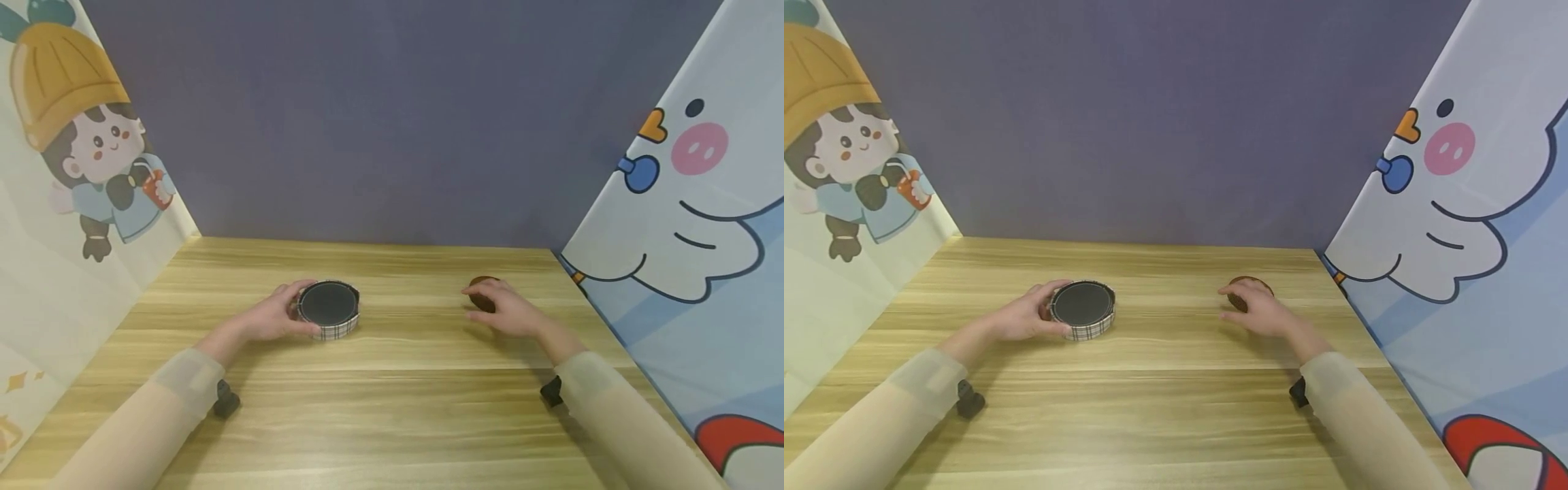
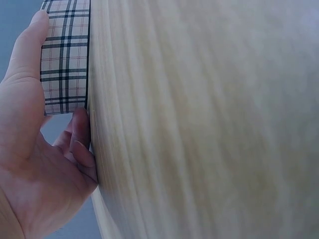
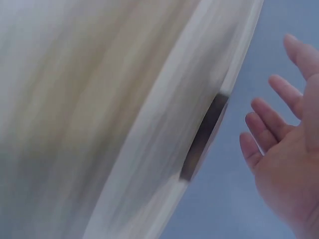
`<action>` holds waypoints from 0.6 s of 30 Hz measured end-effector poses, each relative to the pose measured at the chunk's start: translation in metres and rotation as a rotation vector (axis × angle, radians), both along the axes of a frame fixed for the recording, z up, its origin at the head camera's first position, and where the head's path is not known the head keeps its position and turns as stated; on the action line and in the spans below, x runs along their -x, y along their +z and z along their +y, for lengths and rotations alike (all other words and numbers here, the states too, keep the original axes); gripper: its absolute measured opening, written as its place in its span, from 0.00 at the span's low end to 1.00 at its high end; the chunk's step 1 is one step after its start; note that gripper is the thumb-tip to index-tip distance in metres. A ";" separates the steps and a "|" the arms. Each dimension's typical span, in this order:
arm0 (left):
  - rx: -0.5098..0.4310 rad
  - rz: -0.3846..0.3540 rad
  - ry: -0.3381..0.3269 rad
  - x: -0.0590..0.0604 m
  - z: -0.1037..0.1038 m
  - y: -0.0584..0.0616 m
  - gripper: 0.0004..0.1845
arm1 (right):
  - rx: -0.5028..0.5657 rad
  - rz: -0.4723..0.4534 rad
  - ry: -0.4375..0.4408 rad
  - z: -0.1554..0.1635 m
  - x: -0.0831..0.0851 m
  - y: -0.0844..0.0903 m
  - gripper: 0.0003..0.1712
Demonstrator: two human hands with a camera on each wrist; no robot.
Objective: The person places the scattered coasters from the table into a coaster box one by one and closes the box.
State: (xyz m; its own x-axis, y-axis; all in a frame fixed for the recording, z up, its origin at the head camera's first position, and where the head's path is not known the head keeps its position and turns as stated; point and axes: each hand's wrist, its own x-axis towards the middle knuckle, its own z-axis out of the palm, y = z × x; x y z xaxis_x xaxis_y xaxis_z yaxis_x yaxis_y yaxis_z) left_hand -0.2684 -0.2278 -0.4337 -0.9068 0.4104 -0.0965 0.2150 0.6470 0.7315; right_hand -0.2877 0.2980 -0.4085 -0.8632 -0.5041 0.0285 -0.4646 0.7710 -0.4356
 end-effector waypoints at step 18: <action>0.004 -0.010 0.007 0.001 -0.001 0.000 0.61 | -0.084 -0.078 -0.175 0.044 0.038 -0.013 0.43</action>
State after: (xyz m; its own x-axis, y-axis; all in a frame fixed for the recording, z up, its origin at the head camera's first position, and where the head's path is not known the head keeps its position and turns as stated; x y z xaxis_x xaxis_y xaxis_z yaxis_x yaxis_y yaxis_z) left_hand -0.2690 -0.2285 -0.4338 -0.9086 0.4036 -0.1077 0.2029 0.6518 0.7308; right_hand -0.3256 0.3425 -0.4214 -0.9357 -0.3440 -0.0779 -0.2877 0.8722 -0.3956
